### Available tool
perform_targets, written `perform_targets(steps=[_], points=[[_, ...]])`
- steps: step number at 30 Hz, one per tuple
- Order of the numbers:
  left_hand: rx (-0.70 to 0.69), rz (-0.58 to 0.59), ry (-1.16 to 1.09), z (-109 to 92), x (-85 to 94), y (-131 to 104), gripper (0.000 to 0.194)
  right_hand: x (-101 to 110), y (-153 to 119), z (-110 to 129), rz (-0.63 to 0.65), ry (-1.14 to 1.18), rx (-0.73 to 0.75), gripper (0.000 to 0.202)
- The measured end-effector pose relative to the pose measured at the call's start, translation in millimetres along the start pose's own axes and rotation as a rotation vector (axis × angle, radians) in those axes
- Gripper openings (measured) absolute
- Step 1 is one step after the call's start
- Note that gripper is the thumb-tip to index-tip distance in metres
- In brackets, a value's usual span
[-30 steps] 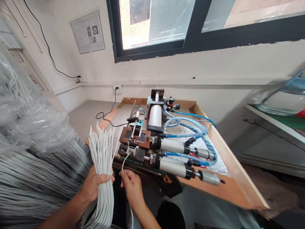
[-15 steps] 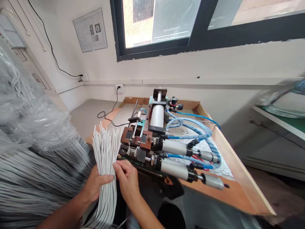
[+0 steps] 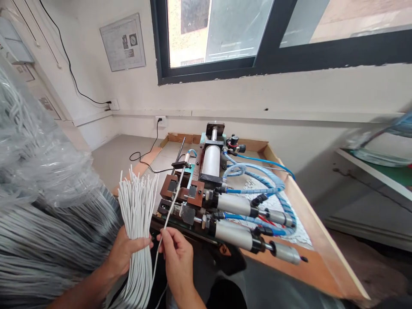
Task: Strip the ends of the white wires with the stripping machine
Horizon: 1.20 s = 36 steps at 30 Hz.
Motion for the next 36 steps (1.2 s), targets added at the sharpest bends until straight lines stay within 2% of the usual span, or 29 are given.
perform_targets(steps=[5,17,22,26,31,36], points=[[0.021,-0.018,-0.009,-4,-2.6,0,0.012,8,-1,-13,-0.054,0.174,-0.151,0.025],[0.004,0.004,0.012,-6,-4.0,-1,0.012,10,1,-9,-0.030,0.178,-0.279,0.026],[0.003,0.035,-0.016,2,-2.2,-1,0.019,5,7,-9,0.075,0.185,-0.291,0.026],[-0.043,0.126,-0.002,7,-2.9,-5,0.018,-7,8,-5,0.180,0.214,-0.305,0.029],[-0.080,0.163,-0.014,5,-4.7,-10,0.017,-10,3,-1,0.097,0.202,-0.249,0.025],[0.007,0.034,-0.001,10,1.5,-6,0.014,3,-5,-8,-0.023,0.229,-0.240,0.024]])
Point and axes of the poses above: each hand's wrist, its own y-axis towards the middle knuckle, its own x-axis out of the back of the hand, z = x × y, the point moved 2 cm from there along y, towards the middle knuckle, and after that the axes turned 13 degrees about -z, right-handed, at the moved point
